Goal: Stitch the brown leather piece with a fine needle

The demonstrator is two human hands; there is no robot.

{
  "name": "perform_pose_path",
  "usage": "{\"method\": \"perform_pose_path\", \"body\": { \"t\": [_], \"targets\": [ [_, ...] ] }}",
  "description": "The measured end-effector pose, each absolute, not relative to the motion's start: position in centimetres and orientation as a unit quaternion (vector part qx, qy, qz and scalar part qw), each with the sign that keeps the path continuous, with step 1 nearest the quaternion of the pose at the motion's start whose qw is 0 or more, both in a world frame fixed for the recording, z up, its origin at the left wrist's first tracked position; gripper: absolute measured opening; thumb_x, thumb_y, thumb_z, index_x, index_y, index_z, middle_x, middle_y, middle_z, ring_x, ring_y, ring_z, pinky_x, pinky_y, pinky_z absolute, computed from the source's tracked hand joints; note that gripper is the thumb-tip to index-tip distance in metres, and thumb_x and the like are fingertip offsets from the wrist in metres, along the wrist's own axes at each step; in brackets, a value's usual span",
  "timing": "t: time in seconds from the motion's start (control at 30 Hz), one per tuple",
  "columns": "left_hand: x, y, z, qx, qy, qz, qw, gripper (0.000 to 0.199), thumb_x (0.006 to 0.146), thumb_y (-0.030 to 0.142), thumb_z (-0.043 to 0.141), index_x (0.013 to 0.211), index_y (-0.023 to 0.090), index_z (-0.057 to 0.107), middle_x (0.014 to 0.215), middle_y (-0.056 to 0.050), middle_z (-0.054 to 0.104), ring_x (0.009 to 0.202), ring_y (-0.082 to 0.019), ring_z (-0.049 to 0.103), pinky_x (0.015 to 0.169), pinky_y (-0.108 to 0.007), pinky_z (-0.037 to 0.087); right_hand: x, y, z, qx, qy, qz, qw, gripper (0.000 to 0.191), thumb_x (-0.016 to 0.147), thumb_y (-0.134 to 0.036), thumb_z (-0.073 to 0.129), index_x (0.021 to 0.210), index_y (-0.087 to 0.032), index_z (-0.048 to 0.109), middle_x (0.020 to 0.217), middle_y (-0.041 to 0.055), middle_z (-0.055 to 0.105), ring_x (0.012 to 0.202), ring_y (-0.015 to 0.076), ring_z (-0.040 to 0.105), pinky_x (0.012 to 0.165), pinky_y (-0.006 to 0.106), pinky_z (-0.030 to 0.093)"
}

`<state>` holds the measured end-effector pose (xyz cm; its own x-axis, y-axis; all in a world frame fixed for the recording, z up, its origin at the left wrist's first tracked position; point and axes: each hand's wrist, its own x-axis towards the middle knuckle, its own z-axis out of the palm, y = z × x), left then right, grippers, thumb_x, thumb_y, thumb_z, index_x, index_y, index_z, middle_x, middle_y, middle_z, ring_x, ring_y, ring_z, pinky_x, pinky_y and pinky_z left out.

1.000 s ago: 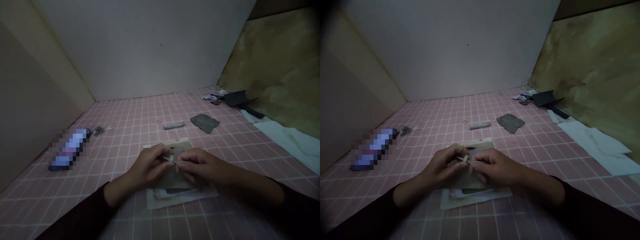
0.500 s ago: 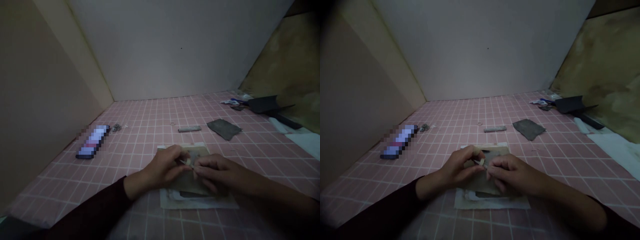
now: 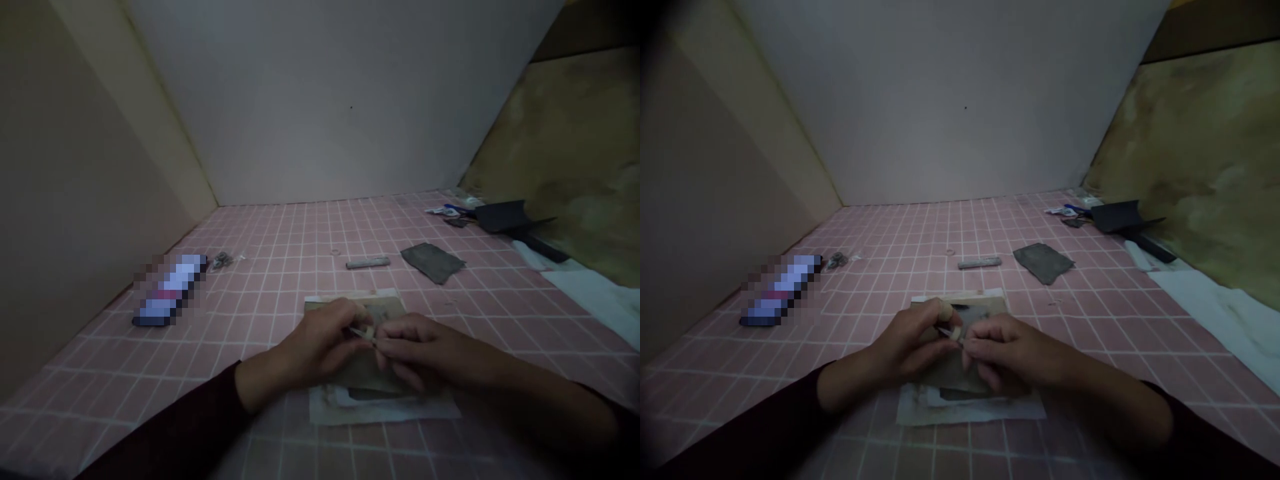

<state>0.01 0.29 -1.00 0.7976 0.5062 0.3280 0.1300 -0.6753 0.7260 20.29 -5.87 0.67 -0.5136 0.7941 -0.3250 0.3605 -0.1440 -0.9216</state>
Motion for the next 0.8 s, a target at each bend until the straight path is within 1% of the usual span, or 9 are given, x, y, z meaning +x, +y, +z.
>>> {"method": "perform_pose_path", "body": {
  "t": [0.07, 0.13, 0.23, 0.33, 0.5, 0.57, 0.67, 0.73, 0.8],
  "targets": [
    [0.0, 0.3, -0.9, 0.863, 0.193, 0.268, 0.381, 0.02, 0.087, 0.033, 0.059, 0.095, 0.015, 0.056, 0.087, -0.005, 0.06, 0.078, -0.015, 0.056, 0.07, -0.025, 0.045, 20.3, -5.9, 0.5, -0.465, -0.664, 0.551, 0.197, 0.033, 0.096, -0.041, 0.036, 0.08, -0.019, 0.055, 0.053, -0.0032, 0.048, 0.045, 0.0098, 0.04, 0.043, 0.021, 0.031],
    [0.1, 0.3, -0.7, 0.838, 0.223, 0.248, 0.432, 0.023, 0.085, 0.036, 0.061, 0.09, 0.014, 0.056, 0.081, -0.003, 0.059, 0.073, -0.013, 0.055, 0.066, -0.024, 0.044, 20.3, -6.2, 0.0, -0.47, -0.752, 0.402, 0.228, 0.031, 0.095, -0.034, 0.038, 0.075, -0.019, 0.055, 0.065, 0.0012, 0.056, 0.059, 0.0132, 0.051, 0.055, 0.025, 0.039],
    [0.2, 0.3, -0.6, 0.805, 0.243, 0.221, 0.494, 0.027, 0.086, 0.041, 0.059, 0.082, 0.014, 0.055, 0.073, 0.0, 0.054, 0.065, -0.01, 0.049, 0.058, -0.021, 0.04, 20.4, -6.6, -0.9, -0.474, -0.81, 0.247, 0.242, 0.015, 0.09, -0.025, 0.043, 0.086, -0.021, 0.057, 0.076, 0.0041, 0.061, 0.064, 0.0172, 0.055, 0.057, 0.029, 0.04],
    [0.1, 0.4, -0.6, 0.798, 0.242, 0.232, 0.501, 0.028, 0.086, 0.041, 0.059, 0.083, 0.014, 0.055, 0.074, 0.0, 0.054, 0.066, -0.01, 0.05, 0.059, -0.021, 0.041, 20.3, -6.7, -1.1, -0.474, -0.807, 0.257, 0.24, 0.015, 0.09, -0.026, 0.042, 0.088, -0.022, 0.056, 0.078, 0.0046, 0.061, 0.066, 0.0186, 0.057, 0.059, 0.03, 0.041],
    [0.0, 0.4, -0.8, 0.862, 0.153, 0.265, 0.404, 0.019, 0.086, 0.028, 0.06, 0.098, 0.013, 0.056, 0.093, -0.007, 0.061, 0.083, -0.015, 0.057, 0.074, -0.025, 0.046, 20.2, -6.3, -0.3, -0.481, -0.673, 0.529, 0.19, 0.034, 0.096, -0.039, 0.035, 0.074, -0.021, 0.052, 0.054, -0.0021, 0.049, 0.049, 0.0128, 0.045, 0.049, 0.024, 0.037],
    [0.0, 0.4, -0.7, 0.862, 0.153, 0.27, 0.4, 0.021, 0.087, 0.03, 0.059, 0.098, 0.013, 0.057, 0.093, -0.007, 0.062, 0.083, -0.015, 0.058, 0.074, -0.025, 0.046, 20.3, -6.2, -0.3, -0.481, -0.649, 0.559, 0.186, 0.037, 0.096, -0.041, 0.033, 0.073, -0.021, 0.052, 0.05, -0.0034, 0.046, 0.045, 0.0114, 0.042, 0.045, 0.023, 0.035],
    [0.1, 0.4, -0.5, 0.827, 0.203, 0.253, 0.459, 0.025, 0.085, 0.038, 0.061, 0.091, 0.013, 0.057, 0.084, -0.004, 0.06, 0.075, -0.013, 0.056, 0.066, -0.022, 0.044, 20.4, -6.3, -0.7, -0.491, -0.739, 0.407, 0.216, 0.032, 0.094, -0.037, 0.038, 0.073, -0.02, 0.055, 0.063, 0.0008, 0.057, 0.055, 0.0138, 0.053, 0.053, 0.026, 0.041],
    [0.1, 0.4, -0.5, 0.8, 0.225, 0.229, 0.508, 0.026, 0.088, 0.04, 0.057, 0.084, 0.014, 0.055, 0.076, -0.001, 0.056, 0.068, -0.01, 0.052, 0.061, -0.02, 0.042, 20.4, -6.4, -1.1, -0.489, -0.791, 0.284, 0.233, 0.023, 0.092, -0.032, 0.042, 0.082, -0.021, 0.059, 0.075, 0.004, 0.063, 0.065, 0.0172, 0.06, 0.059, 0.029, 0.045],
    [0.1, 0.5, -0.6, 0.786, 0.233, 0.216, 0.531, 0.027, 0.09, 0.039, 0.054, 0.079, 0.015, 0.054, 0.072, 0.001, 0.053, 0.065, -0.009, 0.05, 0.059, -0.019, 0.04, 20.3, -6.5, -1.3, -0.489, -0.806, 0.232, 0.241, 0.02, 0.09, -0.03, 0.042, 0.089, -0.022, 0.06, 0.081, 0.0052, 0.065, 0.068, 0.019, 0.062, 0.06, 0.03, 0.047]
  ]
}}
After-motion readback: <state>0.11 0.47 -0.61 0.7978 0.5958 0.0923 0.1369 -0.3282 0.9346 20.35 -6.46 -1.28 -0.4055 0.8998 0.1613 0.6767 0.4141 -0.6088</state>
